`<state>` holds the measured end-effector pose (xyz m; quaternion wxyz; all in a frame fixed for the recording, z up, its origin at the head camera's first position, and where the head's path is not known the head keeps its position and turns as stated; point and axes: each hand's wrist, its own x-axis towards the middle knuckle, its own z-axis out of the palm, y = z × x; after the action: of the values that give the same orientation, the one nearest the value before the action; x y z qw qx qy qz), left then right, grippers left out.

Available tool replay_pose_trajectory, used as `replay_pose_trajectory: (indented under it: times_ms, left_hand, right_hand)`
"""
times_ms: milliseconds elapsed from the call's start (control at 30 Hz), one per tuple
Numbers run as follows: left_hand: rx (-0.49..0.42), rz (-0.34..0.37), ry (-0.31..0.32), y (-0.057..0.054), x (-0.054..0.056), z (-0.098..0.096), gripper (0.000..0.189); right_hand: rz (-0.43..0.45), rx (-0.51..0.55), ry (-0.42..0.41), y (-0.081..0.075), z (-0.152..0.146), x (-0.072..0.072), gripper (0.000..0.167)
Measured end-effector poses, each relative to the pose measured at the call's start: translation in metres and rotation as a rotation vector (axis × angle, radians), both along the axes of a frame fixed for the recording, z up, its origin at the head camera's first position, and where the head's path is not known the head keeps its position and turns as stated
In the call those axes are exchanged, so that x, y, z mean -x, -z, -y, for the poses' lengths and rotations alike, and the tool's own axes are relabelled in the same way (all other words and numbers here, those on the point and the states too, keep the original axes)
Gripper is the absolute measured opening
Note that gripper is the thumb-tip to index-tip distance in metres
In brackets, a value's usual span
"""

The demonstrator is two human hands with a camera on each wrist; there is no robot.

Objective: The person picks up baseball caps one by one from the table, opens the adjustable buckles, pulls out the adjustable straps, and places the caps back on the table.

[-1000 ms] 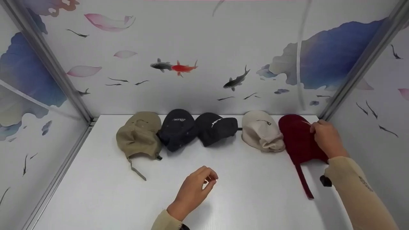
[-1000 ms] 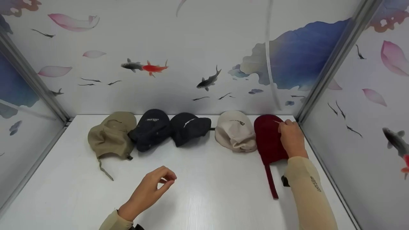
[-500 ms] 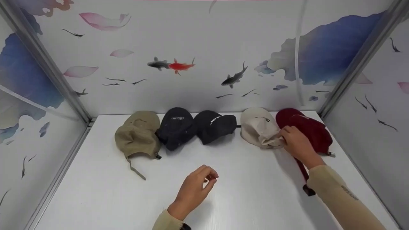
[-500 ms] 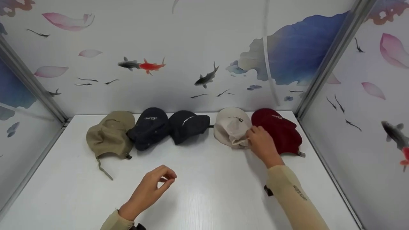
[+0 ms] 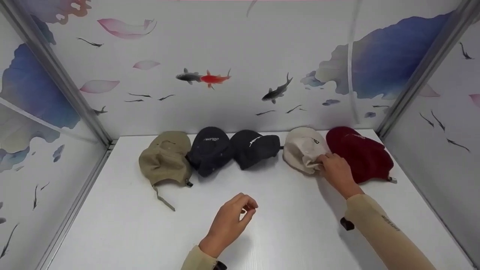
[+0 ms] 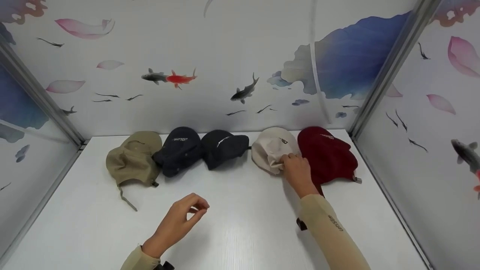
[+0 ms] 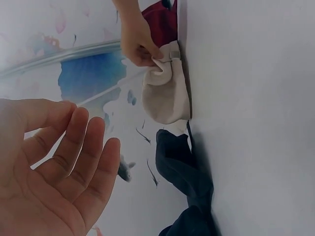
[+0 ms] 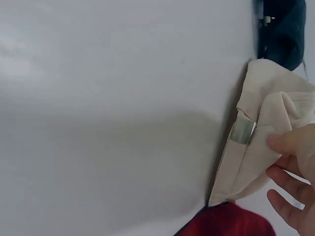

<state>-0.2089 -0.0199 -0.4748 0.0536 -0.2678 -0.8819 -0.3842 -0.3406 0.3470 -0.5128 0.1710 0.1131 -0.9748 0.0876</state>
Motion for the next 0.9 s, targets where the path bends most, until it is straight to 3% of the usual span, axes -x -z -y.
replay_pose_trajectory:
  times_ms: [233, 467, 700, 900]
  left_hand:
    - [0.005, -0.01, 0.009, -0.003, 0.003, -0.007, 0.005]
    - [-0.011, -0.093, 0.012, -0.011, 0.006, -0.017, 0.005]
    - [0.012, -0.159, -0.008, -0.024, 0.005, -0.026, 0.008]
    - [0.024, -0.231, 0.011, -0.036, 0.002, -0.047, 0.015]
  right_hand:
    - [0.088, 0.29, -0.018, -0.029, 0.025, -0.018, 0.015]
    - [0.125, 0.485, -0.079, -0.058, 0.04, -0.045, 0.012]
    - [0.197, 0.556, -0.143, -0.076, 0.056, -0.071, 0.012]
    - [0.191, 0.562, -0.202, -0.088, 0.067, -0.095, 0.014]
